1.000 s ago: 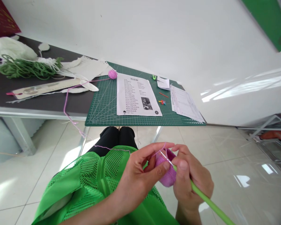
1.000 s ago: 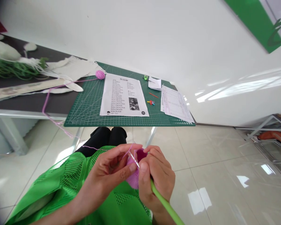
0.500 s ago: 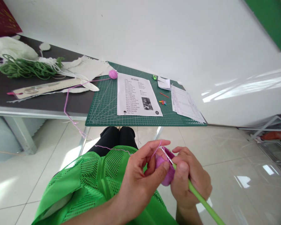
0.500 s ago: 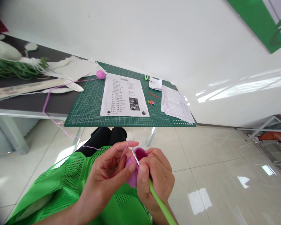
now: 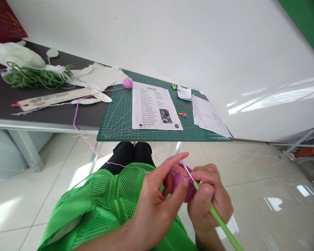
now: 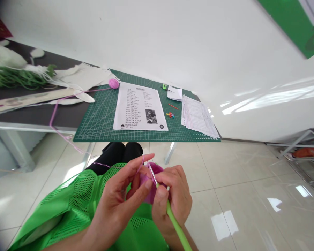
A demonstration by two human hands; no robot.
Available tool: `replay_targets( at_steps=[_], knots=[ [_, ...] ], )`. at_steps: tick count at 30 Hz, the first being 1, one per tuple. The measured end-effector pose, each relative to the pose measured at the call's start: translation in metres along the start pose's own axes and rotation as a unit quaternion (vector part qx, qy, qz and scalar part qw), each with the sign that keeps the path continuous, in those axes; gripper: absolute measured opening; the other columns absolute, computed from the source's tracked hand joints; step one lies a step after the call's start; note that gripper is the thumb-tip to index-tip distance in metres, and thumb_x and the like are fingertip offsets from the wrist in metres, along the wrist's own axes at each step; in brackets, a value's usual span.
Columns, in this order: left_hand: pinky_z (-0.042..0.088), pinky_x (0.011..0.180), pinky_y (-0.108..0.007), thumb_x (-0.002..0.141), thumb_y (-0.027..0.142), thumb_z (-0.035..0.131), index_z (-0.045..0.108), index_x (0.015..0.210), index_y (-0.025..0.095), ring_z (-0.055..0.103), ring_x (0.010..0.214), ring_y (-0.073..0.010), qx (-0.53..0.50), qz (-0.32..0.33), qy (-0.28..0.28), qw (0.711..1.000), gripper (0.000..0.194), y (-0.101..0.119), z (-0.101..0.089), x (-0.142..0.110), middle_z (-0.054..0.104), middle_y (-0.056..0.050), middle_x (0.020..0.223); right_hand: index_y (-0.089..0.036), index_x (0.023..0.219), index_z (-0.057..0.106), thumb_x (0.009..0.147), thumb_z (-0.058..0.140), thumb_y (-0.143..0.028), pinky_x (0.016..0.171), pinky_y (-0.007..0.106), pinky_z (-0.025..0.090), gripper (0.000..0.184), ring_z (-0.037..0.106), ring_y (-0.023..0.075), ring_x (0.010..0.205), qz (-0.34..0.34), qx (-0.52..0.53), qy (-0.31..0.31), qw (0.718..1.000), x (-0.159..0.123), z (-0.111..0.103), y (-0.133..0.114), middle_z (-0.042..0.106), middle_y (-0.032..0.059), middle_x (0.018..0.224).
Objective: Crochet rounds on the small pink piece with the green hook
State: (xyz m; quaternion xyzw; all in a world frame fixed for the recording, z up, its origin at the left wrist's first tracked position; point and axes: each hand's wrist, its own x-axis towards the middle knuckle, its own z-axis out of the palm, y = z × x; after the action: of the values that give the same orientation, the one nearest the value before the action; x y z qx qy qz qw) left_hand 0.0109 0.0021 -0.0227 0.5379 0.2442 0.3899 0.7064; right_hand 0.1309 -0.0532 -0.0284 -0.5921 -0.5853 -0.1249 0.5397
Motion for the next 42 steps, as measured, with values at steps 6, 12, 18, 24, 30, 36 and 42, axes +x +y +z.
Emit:
replay_targets(
  at_steps=[6, 12, 18, 24, 30, 36, 42],
  knots=[
    [0.032, 0.060, -0.028, 0.099, 0.030, 0.071, 0.071, 0.137, 0.030, 0.035, 0.064, -0.0129, -0.055, -0.044, -0.043, 0.997, 0.038, 0.004, -0.005, 0.008, 0.049, 0.005, 0.074, -0.019, 0.086, 0.063, 0.105, 0.048, -0.022, 0.058, 0.029, 0.048, 0.025, 0.059, 0.0146, 0.069, 0.011, 0.012, 0.008, 1.000, 0.005, 0.001, 0.001, 0.061, 0.0004, 0.073],
    [0.028, 0.065, -0.030, 0.095, 0.032, 0.076, 0.069, 0.141, 0.034, 0.031, 0.068, -0.0140, -0.143, -0.084, -0.076, 0.983, 0.046, 0.003, -0.007, 0.008, 0.051, 0.004, 0.078, -0.019, 0.086, 0.064, 0.099, 0.052, -0.013, 0.062, 0.031, 0.051, 0.019, 0.061, 0.0157, 0.069, -0.012, 0.035, -0.024, 0.999, 0.010, -0.006, 0.002, 0.063, -0.0002, 0.072],
    [0.024, 0.063, -0.031, 0.097, 0.036, 0.076, 0.064, 0.148, 0.040, 0.028, 0.068, -0.0146, -0.149, -0.084, -0.110, 0.979, 0.053, 0.003, -0.010, 0.010, 0.037, 0.006, 0.072, -0.019, 0.087, 0.065, 0.099, 0.052, -0.015, 0.062, 0.032, 0.049, 0.018, 0.062, 0.0167, 0.071, -0.031, 0.043, -0.061, 0.997, 0.013, -0.017, 0.005, 0.065, 0.0009, 0.073],
    [0.029, 0.062, -0.028, 0.099, 0.031, 0.075, 0.064, 0.148, 0.043, 0.032, 0.066, -0.0131, -0.154, -0.064, -0.147, 0.975, 0.051, 0.005, -0.013, 0.013, 0.040, 0.007, 0.070, -0.017, 0.087, 0.064, 0.096, 0.050, -0.005, 0.064, 0.031, 0.049, 0.020, 0.061, 0.0152, 0.073, -0.040, 0.048, -0.071, 0.996, 0.016, -0.022, 0.005, 0.064, 0.0009, 0.075],
    [0.036, 0.066, -0.029, 0.101, 0.031, 0.071, 0.064, 0.148, 0.040, 0.038, 0.069, -0.0136, -0.131, -0.060, -0.145, 0.979, 0.049, 0.005, -0.015, 0.014, 0.063, 0.002, 0.088, -0.018, 0.085, 0.063, 0.097, 0.050, -0.005, 0.063, 0.031, 0.048, 0.022, 0.061, 0.0157, 0.071, -0.032, 0.032, -0.063, 0.997, 0.016, -0.022, 0.002, 0.062, 0.0002, 0.071],
    [0.032, 0.063, -0.030, 0.099, 0.026, 0.071, 0.066, 0.146, 0.036, 0.035, 0.067, -0.0136, -0.091, -0.059, -0.136, 0.985, 0.048, 0.007, -0.017, 0.015, 0.060, 0.003, 0.084, -0.018, 0.083, 0.063, 0.098, 0.050, -0.006, 0.060, 0.031, 0.047, 0.023, 0.061, 0.0165, 0.069, -0.026, 0.029, -0.056, 0.998, 0.015, -0.020, 0.003, 0.062, 0.0006, 0.070],
    [0.031, 0.064, -0.030, 0.097, 0.026, 0.074, 0.068, 0.143, 0.040, 0.037, 0.068, -0.0135, -0.152, -0.075, -0.152, 0.974, 0.048, 0.007, -0.017, 0.015, 0.061, 0.003, 0.085, -0.018, 0.083, 0.063, 0.098, 0.050, -0.006, 0.061, 0.031, 0.047, 0.023, 0.061, 0.0159, 0.070, -0.020, 0.032, -0.055, 0.998, 0.015, -0.020, 0.001, 0.062, 0.0003, 0.071]
  ],
)
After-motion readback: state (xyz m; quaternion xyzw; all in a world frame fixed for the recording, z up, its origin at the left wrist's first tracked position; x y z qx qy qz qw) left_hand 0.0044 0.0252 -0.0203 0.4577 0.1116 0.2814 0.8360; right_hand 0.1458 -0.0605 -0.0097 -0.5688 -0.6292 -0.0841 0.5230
